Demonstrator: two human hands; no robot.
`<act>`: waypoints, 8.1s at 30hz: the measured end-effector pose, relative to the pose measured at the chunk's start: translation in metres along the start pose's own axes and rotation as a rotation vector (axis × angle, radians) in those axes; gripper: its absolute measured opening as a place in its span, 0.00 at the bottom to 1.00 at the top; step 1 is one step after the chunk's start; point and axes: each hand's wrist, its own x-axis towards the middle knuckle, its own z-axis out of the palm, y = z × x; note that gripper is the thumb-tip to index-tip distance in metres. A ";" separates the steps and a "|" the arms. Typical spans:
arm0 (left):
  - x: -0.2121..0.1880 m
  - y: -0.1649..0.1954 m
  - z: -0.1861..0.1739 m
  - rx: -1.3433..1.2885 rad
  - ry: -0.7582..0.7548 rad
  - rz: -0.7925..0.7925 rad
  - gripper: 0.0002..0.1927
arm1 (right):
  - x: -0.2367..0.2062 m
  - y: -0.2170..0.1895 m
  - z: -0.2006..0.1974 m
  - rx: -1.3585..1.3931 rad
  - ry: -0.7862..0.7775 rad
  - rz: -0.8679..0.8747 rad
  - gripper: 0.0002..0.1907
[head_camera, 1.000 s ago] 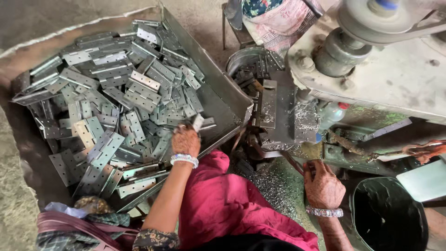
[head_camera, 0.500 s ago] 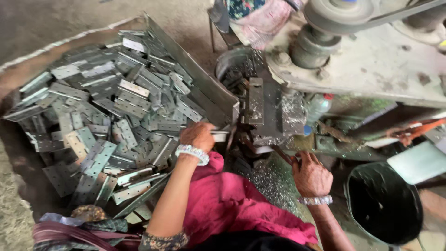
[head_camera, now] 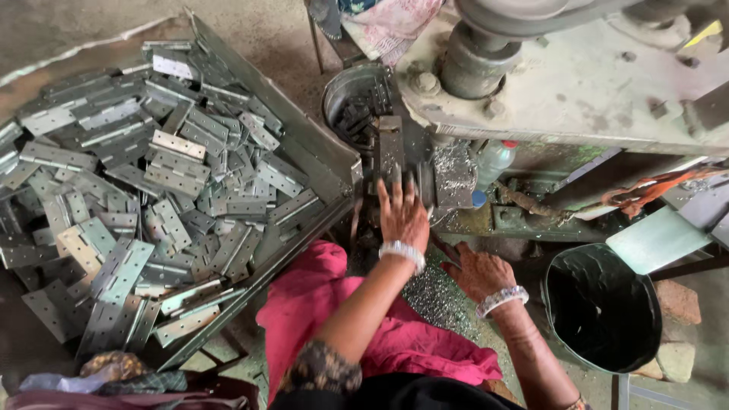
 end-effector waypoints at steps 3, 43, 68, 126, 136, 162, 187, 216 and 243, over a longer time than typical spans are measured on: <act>0.026 0.000 -0.007 0.099 -0.159 0.011 0.31 | 0.003 0.017 0.033 0.021 -0.047 0.003 0.24; 0.057 -0.011 -0.020 0.080 -0.278 -0.004 0.26 | -0.002 0.035 0.096 0.162 0.010 0.131 0.25; 0.086 -0.016 0.024 0.051 -0.256 -0.021 0.26 | -0.015 0.034 0.115 0.252 -0.011 0.216 0.22; 0.018 0.004 0.009 0.182 -0.017 0.067 0.29 | 0.002 0.010 0.022 0.102 -0.001 0.012 0.29; 0.017 -0.001 -0.008 0.044 -0.089 0.027 0.25 | -0.010 0.037 0.122 0.377 0.000 0.154 0.26; 0.046 -0.007 -0.001 0.044 -0.204 -0.011 0.26 | -0.008 0.034 0.111 0.238 -0.008 0.117 0.24; -0.033 -0.227 0.007 0.146 0.222 -0.278 0.37 | -0.022 -0.017 -0.010 0.347 0.562 -0.048 0.18; -0.021 -0.096 -0.043 -0.338 -0.067 -0.131 0.23 | -0.036 -0.023 -0.001 0.202 0.536 0.048 0.16; 0.024 -0.005 -0.004 -0.083 -0.183 -0.026 0.30 | 0.000 0.006 0.012 0.053 -0.026 -0.021 0.31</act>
